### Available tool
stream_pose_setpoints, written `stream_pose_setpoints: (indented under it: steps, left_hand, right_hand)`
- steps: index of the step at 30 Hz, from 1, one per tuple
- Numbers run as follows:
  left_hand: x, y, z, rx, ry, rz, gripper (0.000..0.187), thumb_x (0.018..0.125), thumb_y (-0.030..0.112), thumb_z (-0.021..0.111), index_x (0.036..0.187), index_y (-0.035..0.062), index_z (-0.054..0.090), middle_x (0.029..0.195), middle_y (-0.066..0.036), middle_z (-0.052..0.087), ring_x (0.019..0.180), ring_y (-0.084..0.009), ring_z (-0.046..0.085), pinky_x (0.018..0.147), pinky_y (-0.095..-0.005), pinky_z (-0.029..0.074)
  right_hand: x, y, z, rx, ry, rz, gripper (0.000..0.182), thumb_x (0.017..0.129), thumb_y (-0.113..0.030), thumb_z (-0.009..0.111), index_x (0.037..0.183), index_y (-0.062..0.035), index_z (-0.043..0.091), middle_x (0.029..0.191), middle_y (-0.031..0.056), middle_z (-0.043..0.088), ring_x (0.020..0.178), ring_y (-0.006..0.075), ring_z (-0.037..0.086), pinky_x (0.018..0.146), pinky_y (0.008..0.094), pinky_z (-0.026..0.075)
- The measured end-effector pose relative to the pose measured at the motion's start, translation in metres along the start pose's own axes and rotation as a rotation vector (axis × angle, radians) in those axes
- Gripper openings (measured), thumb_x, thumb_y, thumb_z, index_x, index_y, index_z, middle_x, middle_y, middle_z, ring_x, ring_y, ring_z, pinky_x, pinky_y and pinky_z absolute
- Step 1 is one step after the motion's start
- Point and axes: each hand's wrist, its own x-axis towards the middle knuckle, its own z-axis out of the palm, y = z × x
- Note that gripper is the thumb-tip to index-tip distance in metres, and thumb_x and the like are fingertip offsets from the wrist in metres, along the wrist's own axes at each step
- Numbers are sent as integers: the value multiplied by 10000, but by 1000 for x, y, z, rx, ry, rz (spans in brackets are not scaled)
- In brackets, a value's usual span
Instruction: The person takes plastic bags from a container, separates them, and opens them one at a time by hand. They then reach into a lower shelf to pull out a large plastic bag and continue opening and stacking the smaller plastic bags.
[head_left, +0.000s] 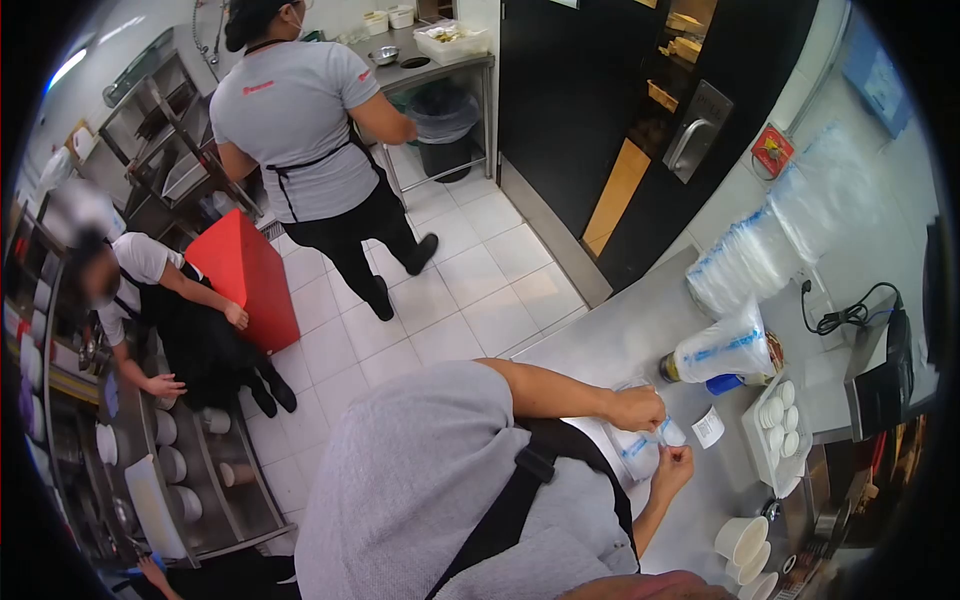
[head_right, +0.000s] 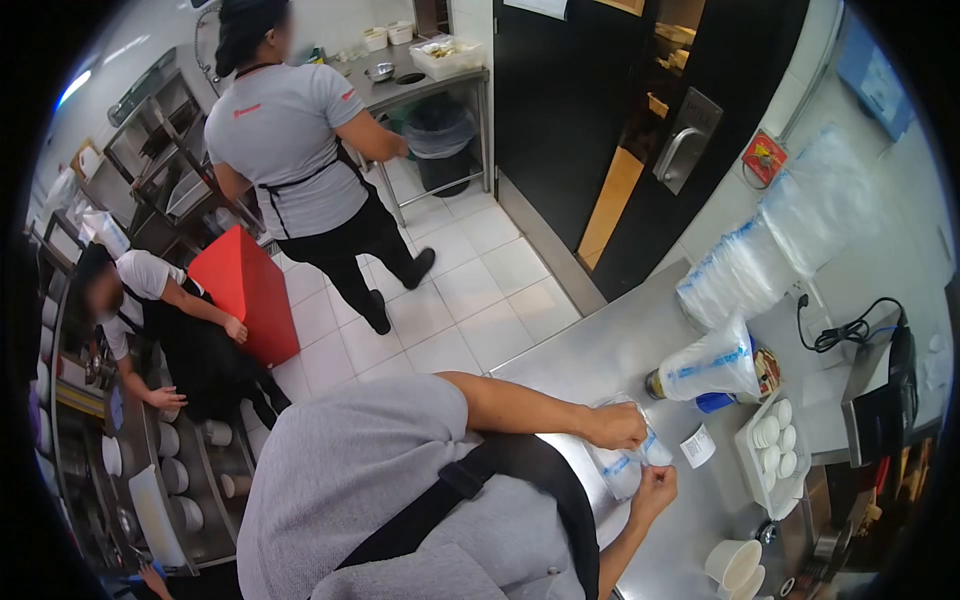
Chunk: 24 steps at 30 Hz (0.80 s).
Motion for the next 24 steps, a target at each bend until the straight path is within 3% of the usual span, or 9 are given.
stream_pose_setpoints:
  steps: [3,5,9,15,17,18,19,20,24]
  left_hand:
    - [-1,4,-9,52,-57,-30,160,822,216,733,755,72,715,725,-113,672,758,-336,663,748,-473,475]
    - [0,13,-18,80,-114,-102,155,814,210,737,756,69,710,749,-112,680,782,-332,666,749,-469,473]
    - [0,5,0,49,-17,-32,135,798,190,755,754,73,703,799,-108,694,829,-318,671,769,-465,473]
    - [2,-6,12,98,-58,-101,121,772,174,777,749,87,696,801,-108,699,821,-316,679,779,-457,495]
    - [1,-21,19,51,8,-101,204,738,213,813,713,76,664,756,-109,693,766,-322,679,760,-441,514]
    - [3,-20,15,28,-102,-270,247,741,252,828,859,70,709,898,-124,715,872,-340,676,823,-444,511]
    - [-2,-17,14,10,71,23,429,740,283,845,1076,56,707,1083,-151,692,1031,-375,639,909,-465,492]
    - [-2,-12,6,-27,40,10,585,754,294,852,1241,40,651,1197,-169,647,1139,-398,588,968,-488,467]
    - [8,-7,-2,65,-29,-101,199,831,182,800,953,37,739,1013,-157,695,988,-379,646,886,-451,512]
  right_hand:
    - [0,-6,0,-23,-38,101,177,881,-59,753,790,6,616,717,36,573,672,125,501,641,289,442]
    - [-1,8,5,47,-44,53,136,886,-49,742,824,17,639,749,46,600,692,128,526,655,290,453]
    - [-7,-1,11,191,-6,-2,75,902,-31,711,910,37,679,840,75,657,761,138,591,710,296,492]
    - [-4,1,6,-16,34,11,60,875,7,689,914,49,675,872,129,688,824,215,656,807,331,529]
    - [-1,51,27,163,104,47,62,862,-1,706,908,32,681,827,124,691,782,216,659,789,343,538]
    - [2,52,32,185,128,57,107,852,-62,756,873,16,685,768,106,683,699,193,619,709,343,523]
    - [0,-4,11,-77,85,156,200,849,-141,796,819,16,677,723,106,670,643,169,555,633,345,481]
    - [3,-10,11,-11,87,185,279,846,-211,817,777,13,666,697,109,657,623,162,508,596,354,443]
    - [13,-17,0,65,49,135,215,913,-189,751,902,24,723,759,98,701,688,177,606,678,323,494]
